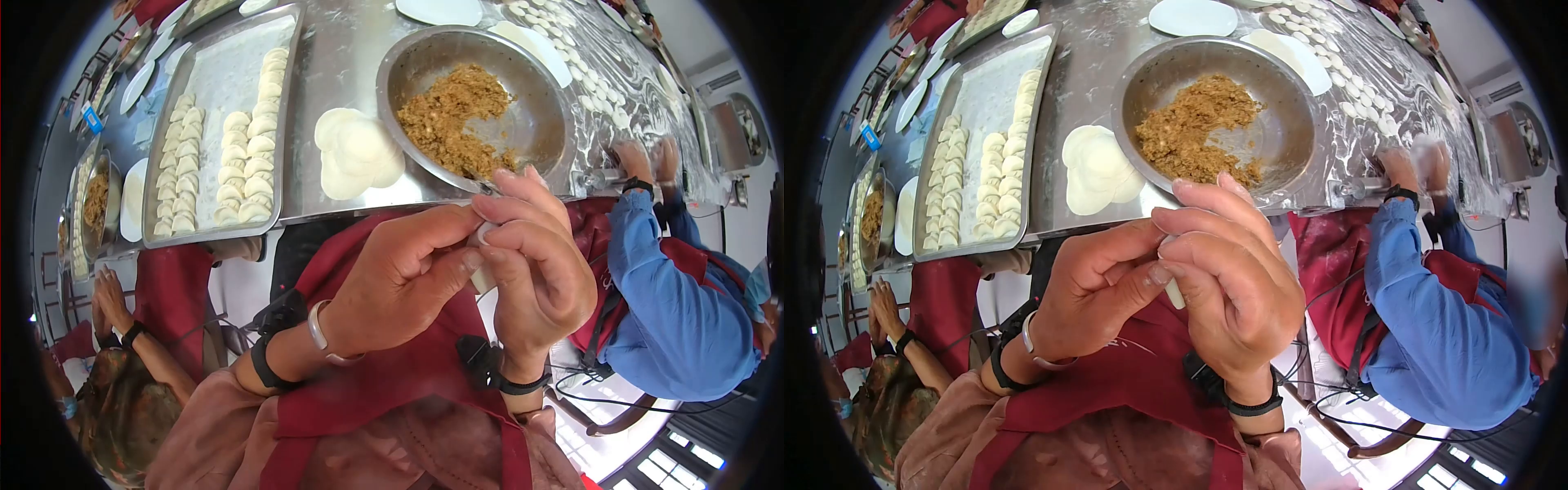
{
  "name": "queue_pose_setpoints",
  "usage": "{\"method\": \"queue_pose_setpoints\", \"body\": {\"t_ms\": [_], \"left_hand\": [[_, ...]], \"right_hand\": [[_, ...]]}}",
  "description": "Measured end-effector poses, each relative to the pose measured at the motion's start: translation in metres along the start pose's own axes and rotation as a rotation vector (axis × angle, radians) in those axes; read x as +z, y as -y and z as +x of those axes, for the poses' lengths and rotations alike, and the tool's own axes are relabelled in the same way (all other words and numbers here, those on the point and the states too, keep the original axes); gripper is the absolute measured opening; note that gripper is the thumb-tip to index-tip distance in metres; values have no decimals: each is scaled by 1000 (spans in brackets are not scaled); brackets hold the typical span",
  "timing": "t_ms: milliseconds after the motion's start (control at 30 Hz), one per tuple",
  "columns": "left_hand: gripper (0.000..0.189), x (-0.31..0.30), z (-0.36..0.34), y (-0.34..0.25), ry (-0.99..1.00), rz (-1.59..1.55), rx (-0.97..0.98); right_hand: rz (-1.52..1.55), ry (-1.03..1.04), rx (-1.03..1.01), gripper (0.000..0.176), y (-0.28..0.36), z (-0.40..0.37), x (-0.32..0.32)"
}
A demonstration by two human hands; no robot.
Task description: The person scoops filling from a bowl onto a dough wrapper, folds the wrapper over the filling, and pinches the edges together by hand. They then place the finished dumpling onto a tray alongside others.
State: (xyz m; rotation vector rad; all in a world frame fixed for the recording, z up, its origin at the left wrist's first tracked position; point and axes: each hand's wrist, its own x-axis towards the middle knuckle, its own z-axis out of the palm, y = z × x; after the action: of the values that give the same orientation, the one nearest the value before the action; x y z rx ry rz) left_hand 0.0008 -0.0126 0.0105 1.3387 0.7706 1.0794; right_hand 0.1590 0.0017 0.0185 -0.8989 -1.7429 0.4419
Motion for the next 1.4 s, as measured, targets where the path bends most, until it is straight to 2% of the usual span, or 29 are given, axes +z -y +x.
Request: {"method": "queue_pose_setpoints", "body": {"t_ms": [133,200,333,400,533,600,667,733,800,900,967,1000,1033,1067,1100,1167,1233,1333,1400], "left_hand": [[22,1,1,0,-15,-37,24],[22,1,1,-1,-6,-32,35],[22,3,1,5,-17,-83,40],[24,3,1,8,8,-86,65],[29,4,-4,8,-40,-108,-19],[32,7,-1,8,-91,-147,-42],[36,10,3,9,-150,-254,32],[40,7,3,8,-119,-224,49],[43,7,1,5,-85,-194,65],[46,9,-1,-5,-92,-313,-18],[47,3,2,-4,32,-418,-12],[47,1,3,-4,33,-416,-6],[48,-1,5,-5,33,-531,-93],[50,-3,6,-5,34,-646,-180],[50,-3,6,-6,35,-645,-176],[61,-2,2,-8,40,-728,-228],[59,2,2,-11,13,-745,-207],[54,1,1,-15,-17,-762,-211],[50,-3,2,-16,-21,-761,-233]], "right_hand": [[-43,22,-10,13,1,0,-1],[141,-36,59,20,-1,1,4],[171,-32,57,28,-5,0,4],[148,41,-70,30,-13,-3,0],[128,99,-46,33,-9,-4,3],[181,-33,154,35,3,-2,11],[215,-105,184,36,6,-3,19],[245,-178,216,38,4,-6,20],[155,-32,130,40,-3,-10,14],[52,41,65,42,-9,-11,8],[40,48,89,44,-8,-7,10],[27,56,116,45,-6,-4,12],[27,55,110,45,-2,-2,15],[68,-33,166,46,3,1,21],[110,-121,224,47,5,2,24],[79,-107,194,51,1,1,22],[10,33,80,55,-8,-4,17],[-87,150,19,57,-15,-5,13],[-41,128,40,57,-12,-3,19]]}}
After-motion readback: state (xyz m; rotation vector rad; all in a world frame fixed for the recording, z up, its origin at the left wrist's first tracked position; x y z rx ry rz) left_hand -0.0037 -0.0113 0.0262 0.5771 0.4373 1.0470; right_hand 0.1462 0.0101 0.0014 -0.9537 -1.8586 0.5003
